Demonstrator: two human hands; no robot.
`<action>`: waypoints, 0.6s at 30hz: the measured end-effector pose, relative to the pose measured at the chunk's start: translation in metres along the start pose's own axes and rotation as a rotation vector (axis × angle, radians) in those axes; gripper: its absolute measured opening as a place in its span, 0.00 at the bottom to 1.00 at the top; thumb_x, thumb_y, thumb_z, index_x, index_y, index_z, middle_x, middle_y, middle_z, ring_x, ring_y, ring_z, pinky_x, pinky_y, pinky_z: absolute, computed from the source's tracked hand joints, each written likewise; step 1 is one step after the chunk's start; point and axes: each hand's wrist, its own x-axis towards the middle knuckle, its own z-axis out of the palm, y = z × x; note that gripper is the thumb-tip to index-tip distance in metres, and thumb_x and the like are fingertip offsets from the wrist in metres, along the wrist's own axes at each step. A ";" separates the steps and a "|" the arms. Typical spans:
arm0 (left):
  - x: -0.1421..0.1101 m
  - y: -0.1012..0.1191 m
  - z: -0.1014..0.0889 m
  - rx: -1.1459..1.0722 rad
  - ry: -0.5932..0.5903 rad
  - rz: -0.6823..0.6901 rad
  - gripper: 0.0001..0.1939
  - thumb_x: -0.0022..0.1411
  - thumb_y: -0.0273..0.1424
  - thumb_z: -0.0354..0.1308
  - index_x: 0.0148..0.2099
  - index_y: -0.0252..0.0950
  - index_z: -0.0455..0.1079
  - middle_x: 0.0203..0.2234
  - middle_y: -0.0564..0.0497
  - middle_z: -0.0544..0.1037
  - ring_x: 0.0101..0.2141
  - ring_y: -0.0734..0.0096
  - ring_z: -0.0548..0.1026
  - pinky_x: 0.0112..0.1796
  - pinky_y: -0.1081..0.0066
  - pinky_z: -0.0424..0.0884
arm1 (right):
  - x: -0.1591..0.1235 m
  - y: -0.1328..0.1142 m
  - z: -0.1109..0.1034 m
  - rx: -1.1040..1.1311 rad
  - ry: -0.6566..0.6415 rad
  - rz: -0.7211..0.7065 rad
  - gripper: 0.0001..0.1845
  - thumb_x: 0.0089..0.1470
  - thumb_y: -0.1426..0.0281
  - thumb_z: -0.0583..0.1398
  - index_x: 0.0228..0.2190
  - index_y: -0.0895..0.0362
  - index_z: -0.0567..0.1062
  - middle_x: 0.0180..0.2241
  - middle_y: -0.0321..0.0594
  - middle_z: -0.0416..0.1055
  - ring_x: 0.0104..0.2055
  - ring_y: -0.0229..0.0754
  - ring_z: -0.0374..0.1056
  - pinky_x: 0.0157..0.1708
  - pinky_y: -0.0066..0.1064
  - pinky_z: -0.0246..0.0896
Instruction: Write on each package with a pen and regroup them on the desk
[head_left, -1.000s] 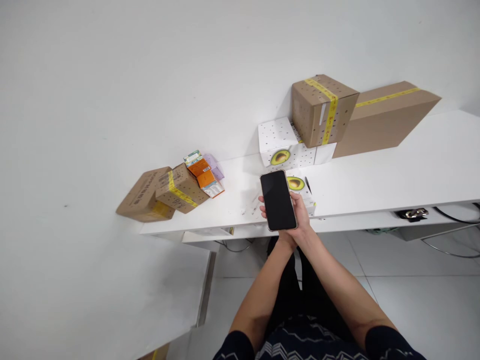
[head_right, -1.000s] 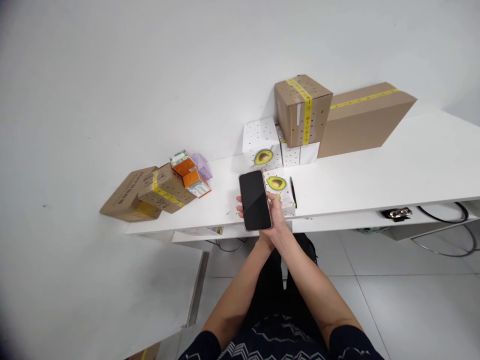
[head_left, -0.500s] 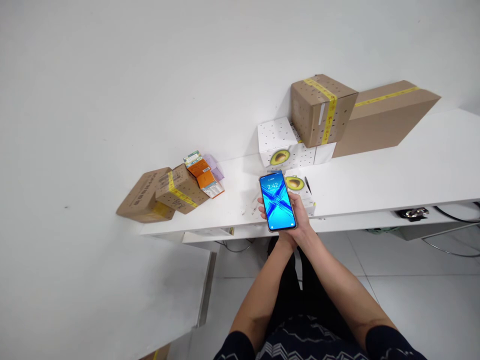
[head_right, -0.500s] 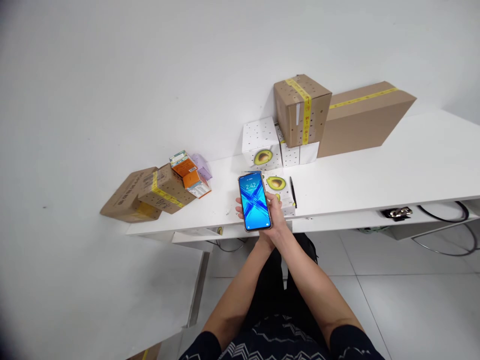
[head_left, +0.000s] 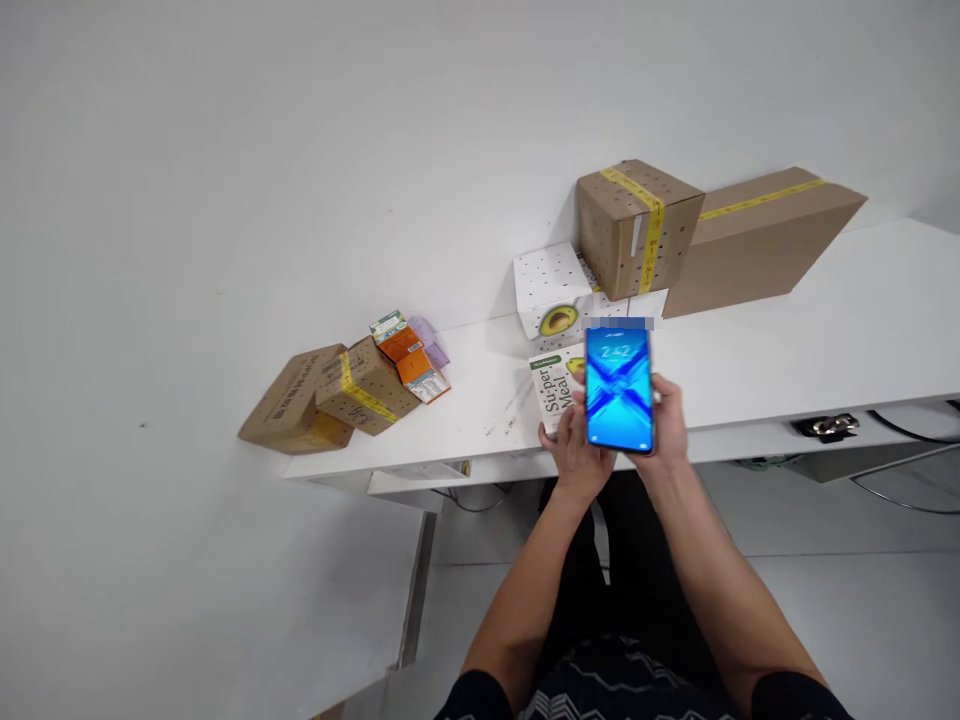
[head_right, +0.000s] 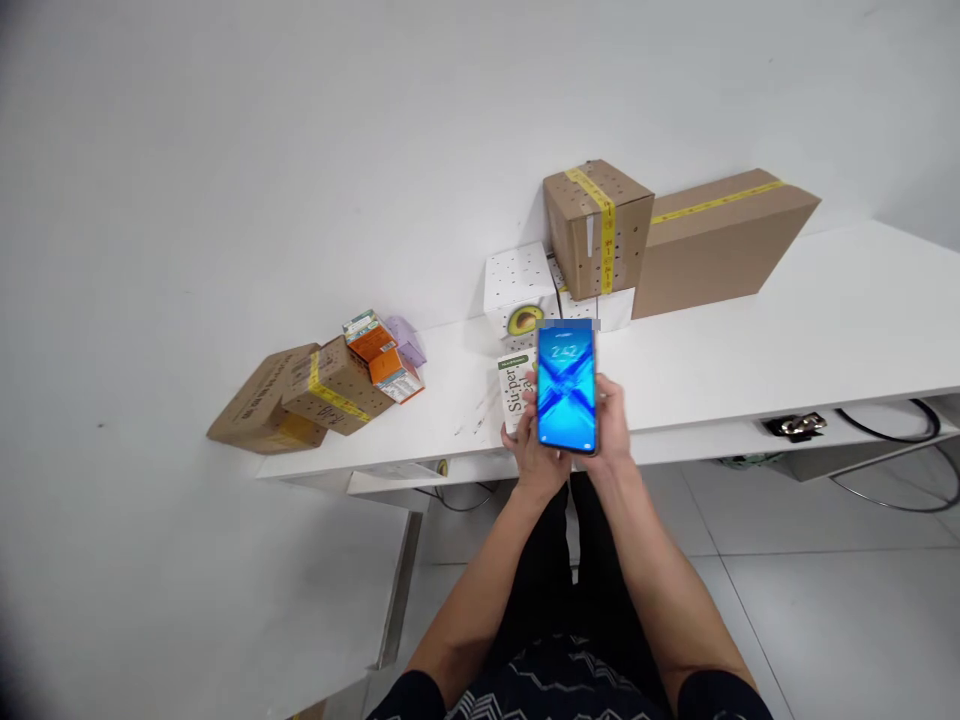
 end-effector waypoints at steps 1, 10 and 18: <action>-0.002 0.000 0.000 -0.015 0.011 0.013 0.22 0.61 0.37 0.56 0.58 0.42 0.67 0.54 0.44 0.73 0.53 0.52 0.68 0.56 0.42 0.54 | -0.002 -0.013 -0.007 -0.092 0.078 -0.097 0.29 0.53 0.51 0.49 0.48 0.56 0.71 0.41 0.47 0.76 0.40 0.51 0.73 0.36 0.43 0.71; -0.004 -0.003 -0.007 -0.035 0.033 0.037 0.21 0.63 0.35 0.53 0.58 0.45 0.67 0.56 0.49 0.73 0.55 0.56 0.67 0.58 0.47 0.46 | 0.009 -0.058 -0.111 -1.689 0.842 -0.344 0.30 0.52 0.58 0.54 0.54 0.58 0.67 0.45 0.54 0.69 0.46 0.57 0.66 0.46 0.48 0.59; -0.018 -0.034 -0.031 0.039 0.030 0.059 0.20 0.64 0.37 0.53 0.58 0.43 0.66 0.55 0.47 0.73 0.55 0.56 0.68 0.58 0.48 0.48 | 0.017 -0.046 -0.144 -2.272 0.762 -0.362 0.27 0.55 0.62 0.54 0.52 0.63 0.71 0.44 0.62 0.67 0.44 0.61 0.62 0.41 0.50 0.58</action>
